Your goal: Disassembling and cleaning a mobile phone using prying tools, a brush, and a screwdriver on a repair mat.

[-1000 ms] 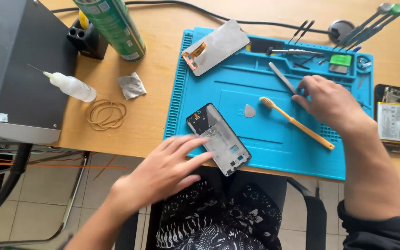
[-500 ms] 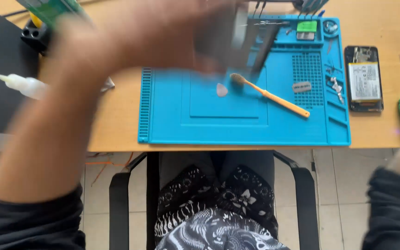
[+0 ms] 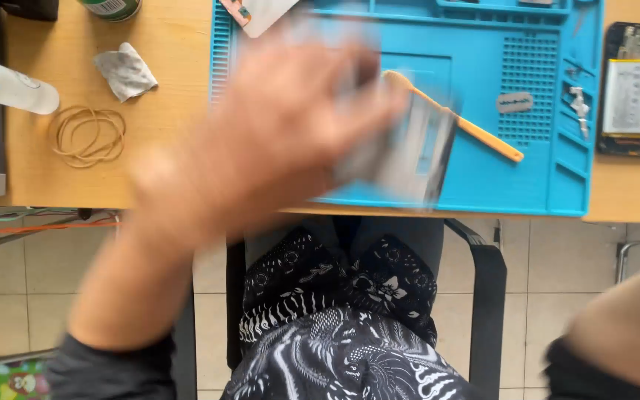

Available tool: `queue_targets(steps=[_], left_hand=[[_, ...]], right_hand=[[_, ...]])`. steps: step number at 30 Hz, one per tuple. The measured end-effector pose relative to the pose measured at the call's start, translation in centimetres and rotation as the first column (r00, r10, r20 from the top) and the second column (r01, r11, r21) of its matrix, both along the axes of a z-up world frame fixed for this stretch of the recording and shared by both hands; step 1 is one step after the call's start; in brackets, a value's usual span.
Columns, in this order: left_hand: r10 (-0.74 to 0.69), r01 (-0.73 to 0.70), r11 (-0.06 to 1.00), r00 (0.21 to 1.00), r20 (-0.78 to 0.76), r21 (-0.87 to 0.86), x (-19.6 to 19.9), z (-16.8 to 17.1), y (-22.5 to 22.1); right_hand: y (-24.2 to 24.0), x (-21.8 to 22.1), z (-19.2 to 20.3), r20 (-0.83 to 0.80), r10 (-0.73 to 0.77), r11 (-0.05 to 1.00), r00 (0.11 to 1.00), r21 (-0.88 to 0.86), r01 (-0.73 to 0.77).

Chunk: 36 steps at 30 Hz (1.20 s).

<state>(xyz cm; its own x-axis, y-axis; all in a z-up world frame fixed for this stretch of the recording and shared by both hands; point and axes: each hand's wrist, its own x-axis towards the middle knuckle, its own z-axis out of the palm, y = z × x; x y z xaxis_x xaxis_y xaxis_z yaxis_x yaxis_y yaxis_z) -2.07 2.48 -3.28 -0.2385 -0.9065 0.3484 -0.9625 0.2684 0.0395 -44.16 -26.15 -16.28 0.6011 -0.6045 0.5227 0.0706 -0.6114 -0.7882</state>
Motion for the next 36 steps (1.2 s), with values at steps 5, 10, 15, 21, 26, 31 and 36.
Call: queue_targets(steps=[5,10,15,21,26,31,36], left_hand=[[0.138,-0.134,0.99,0.987,-0.079,0.052,-1.8,-5.2,1.5],[0.183,-0.181,0.983,0.981,-0.058,0.034,-1.5,-5.7,1.4],[0.217,-0.211,0.974,0.973,-0.075,0.081,-1.4,-5.1,1.1],[0.222,-0.21,0.973,0.965,-0.142,0.099,-0.8,-5.2,0.4],[0.19,-0.157,0.975,0.955,-0.227,0.154,-0.2,-5.7,0.2],[0.205,-0.164,0.97,0.947,-0.247,0.177,0.2,-5.4,-0.3],[0.212,-0.155,0.965,0.936,-0.282,0.213,0.3,-5.7,-0.3]], right_hand=[[10.4,12.0,1.2,0.181,-0.154,0.826,0.971,0.563,0.026],[12.7,14.8,0.6,0.103,-0.074,0.84,0.992,0.542,0.006],[12.7,15.1,0.2,0.072,-0.073,0.792,0.995,0.611,0.014],[14.0,17.2,3.1,-0.189,0.007,0.847,0.982,0.522,0.094],[14.0,18.0,3.1,-0.285,0.089,0.851,0.955,0.519,0.076],[13.5,20.0,3.9,-0.389,0.134,0.941,0.911,0.338,0.006],[13.3,21.2,4.4,-0.419,0.205,0.964,0.885,0.245,-0.107]])
